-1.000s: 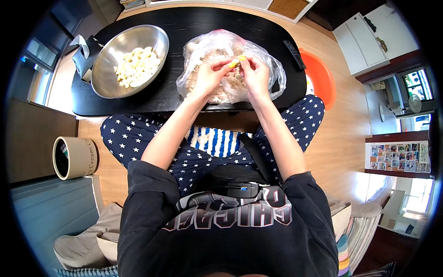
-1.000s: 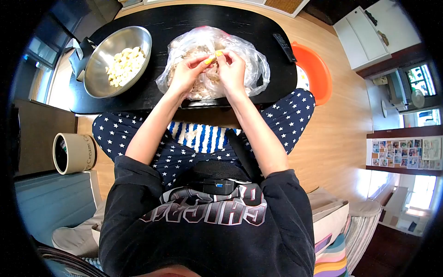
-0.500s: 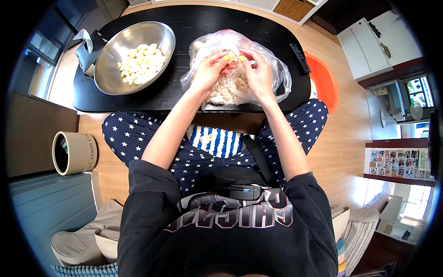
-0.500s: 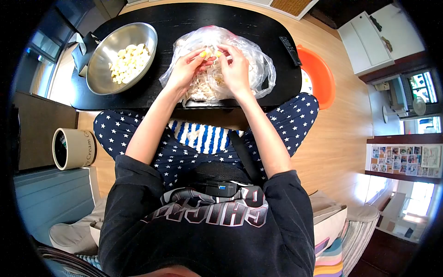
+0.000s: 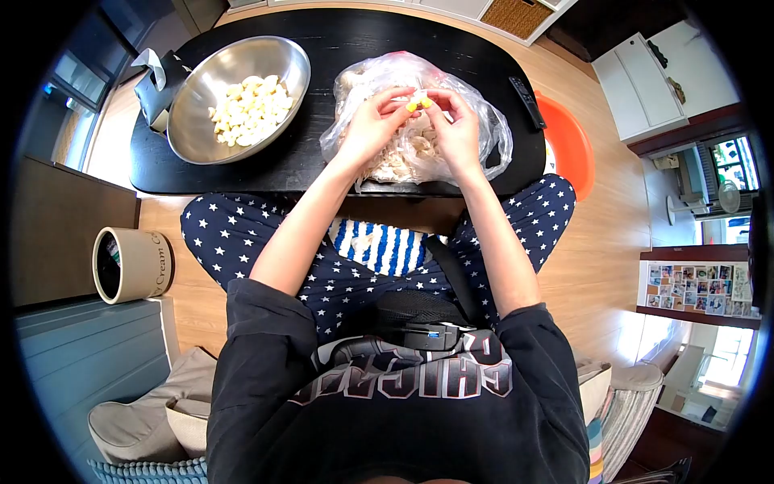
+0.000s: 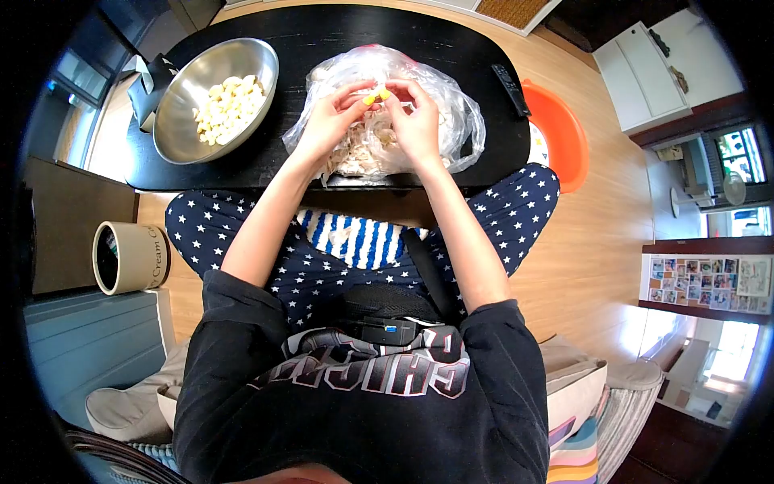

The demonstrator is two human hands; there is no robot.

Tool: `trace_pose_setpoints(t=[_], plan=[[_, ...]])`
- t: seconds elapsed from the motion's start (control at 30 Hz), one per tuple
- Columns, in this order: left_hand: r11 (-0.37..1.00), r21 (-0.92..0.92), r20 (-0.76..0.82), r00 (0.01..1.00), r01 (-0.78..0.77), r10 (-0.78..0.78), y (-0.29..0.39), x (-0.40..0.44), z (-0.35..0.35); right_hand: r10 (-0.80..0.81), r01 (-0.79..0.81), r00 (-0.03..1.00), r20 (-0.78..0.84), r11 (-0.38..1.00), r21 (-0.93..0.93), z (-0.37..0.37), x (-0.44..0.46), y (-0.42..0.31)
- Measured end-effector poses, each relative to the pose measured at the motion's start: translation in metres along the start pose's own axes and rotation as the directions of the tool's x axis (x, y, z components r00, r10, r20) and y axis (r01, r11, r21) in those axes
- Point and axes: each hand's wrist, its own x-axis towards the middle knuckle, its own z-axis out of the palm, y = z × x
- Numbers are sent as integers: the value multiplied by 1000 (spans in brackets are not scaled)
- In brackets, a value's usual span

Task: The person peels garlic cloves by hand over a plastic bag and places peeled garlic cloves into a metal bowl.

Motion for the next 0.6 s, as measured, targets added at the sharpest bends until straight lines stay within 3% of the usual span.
trace_pose_setpoints(t=[0.07, 0.13, 0.2, 0.27, 0.33, 0.43, 0.5, 0.6], plan=[[998, 23, -16, 998, -60, 61, 1, -1, 3, 56, -56, 998, -4, 998, 37, -1, 0, 0], [992, 47, -31, 992, -120, 121, -1, -1, 4, 217, -214, 976, 6, 953, 214, -2, -2, -1], [966, 193, -45, 982, -174, 186, -5, 2, 1, 200, -197, 980, 7, 958, 207, -1, -2, -3], [960, 224, -49, 982, -165, 181, -5, 3, -1, 183, -180, 983, 9, 963, 200, -1, -3, -8], [954, 255, -53, 983, -158, 177, -4, 3, -2, 44, -45, 999, 18, 998, 35, -1, -3, -13], [961, 209, -68, 977, -184, 202, -5, 3, -1, 44, -47, 998, 54, 997, 65, -1, -4, -7], [1000, 20, -62, 998, -22, 23, -4, 2, 0, 108, -113, 993, 49, 985, 130, -1, -6, -10], [998, -62, -41, 999, 4, -7, -6, 1, 3, 166, -168, 986, 31, 968, 184, 1, -7, -9]])
